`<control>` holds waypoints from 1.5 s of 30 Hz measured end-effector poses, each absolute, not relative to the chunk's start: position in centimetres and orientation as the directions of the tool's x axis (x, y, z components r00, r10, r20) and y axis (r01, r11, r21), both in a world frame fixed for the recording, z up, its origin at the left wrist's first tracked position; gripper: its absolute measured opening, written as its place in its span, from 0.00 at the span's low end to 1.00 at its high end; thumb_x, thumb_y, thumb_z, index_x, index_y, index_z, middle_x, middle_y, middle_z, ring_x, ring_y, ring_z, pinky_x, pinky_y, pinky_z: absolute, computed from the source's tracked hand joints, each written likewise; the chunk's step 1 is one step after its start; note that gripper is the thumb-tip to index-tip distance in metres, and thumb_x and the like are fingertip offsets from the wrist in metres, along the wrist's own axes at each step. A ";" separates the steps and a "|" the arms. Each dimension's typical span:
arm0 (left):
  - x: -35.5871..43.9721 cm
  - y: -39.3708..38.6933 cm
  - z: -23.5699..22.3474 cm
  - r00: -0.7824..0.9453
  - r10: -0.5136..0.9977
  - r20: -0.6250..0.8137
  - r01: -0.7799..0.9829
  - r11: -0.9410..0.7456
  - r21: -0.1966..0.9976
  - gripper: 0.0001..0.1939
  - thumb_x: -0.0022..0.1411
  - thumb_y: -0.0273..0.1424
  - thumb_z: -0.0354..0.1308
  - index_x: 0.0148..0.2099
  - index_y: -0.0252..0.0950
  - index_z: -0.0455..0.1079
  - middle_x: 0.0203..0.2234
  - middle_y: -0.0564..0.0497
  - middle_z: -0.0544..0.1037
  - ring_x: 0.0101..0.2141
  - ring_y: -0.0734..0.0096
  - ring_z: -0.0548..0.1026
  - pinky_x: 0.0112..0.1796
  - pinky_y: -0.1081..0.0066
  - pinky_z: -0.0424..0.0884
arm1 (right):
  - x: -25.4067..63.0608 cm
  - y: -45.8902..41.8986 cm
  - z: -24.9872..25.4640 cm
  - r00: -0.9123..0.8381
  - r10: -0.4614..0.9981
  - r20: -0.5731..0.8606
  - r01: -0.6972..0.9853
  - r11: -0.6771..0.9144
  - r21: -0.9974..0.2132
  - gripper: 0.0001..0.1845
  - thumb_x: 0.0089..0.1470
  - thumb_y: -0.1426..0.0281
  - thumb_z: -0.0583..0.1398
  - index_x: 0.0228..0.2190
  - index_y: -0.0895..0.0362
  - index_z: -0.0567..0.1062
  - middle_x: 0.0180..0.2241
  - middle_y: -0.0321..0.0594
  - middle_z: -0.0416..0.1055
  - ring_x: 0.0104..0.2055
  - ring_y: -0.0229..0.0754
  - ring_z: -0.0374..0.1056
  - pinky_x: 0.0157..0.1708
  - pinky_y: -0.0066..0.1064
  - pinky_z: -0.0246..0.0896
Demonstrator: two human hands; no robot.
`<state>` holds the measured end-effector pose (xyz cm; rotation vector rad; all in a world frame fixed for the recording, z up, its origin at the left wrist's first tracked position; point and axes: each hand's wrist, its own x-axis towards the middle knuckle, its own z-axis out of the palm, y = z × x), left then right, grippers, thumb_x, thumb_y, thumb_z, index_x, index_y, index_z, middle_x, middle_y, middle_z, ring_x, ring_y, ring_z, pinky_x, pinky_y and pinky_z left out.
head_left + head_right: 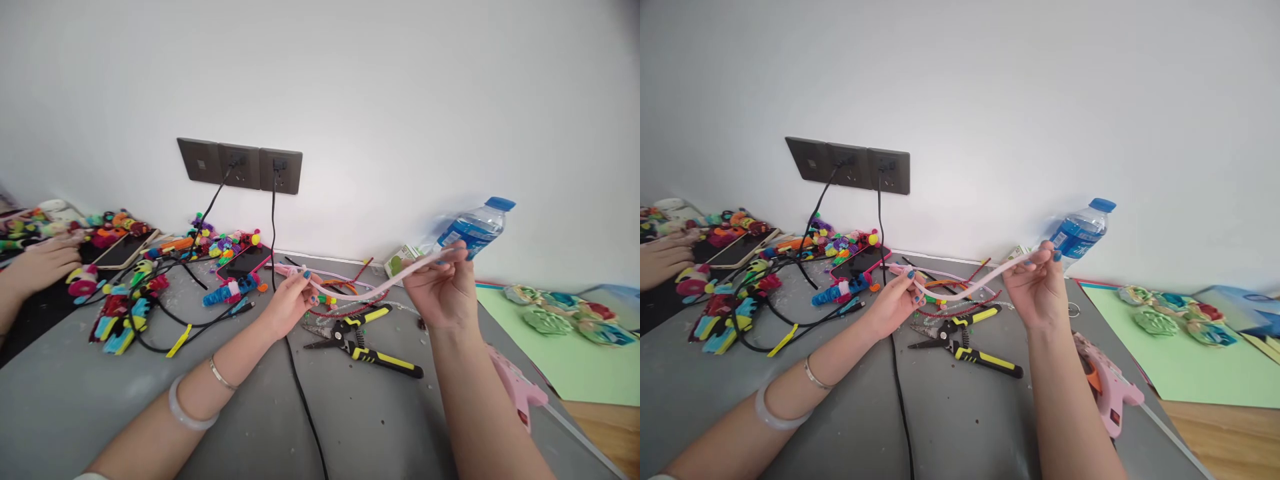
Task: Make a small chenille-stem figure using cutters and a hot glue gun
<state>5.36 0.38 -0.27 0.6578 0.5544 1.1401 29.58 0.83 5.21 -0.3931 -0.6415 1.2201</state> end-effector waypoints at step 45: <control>5.3 -0.6 0.4 0.582 0.798 -0.158 -0.405 0.453 0.794 0.24 0.44 0.39 0.74 0.41 0.33 0.72 0.23 0.54 0.73 0.22 0.79 0.68 0.26 0.76 0.61 | 22.6 -0.8 3.4 -0.576 0.817 0.013 0.045 0.048 -0.998 0.26 0.61 0.53 0.54 0.44 0.63 0.78 0.11 0.28 0.59 0.15 0.31 0.48 0.18 0.25 0.47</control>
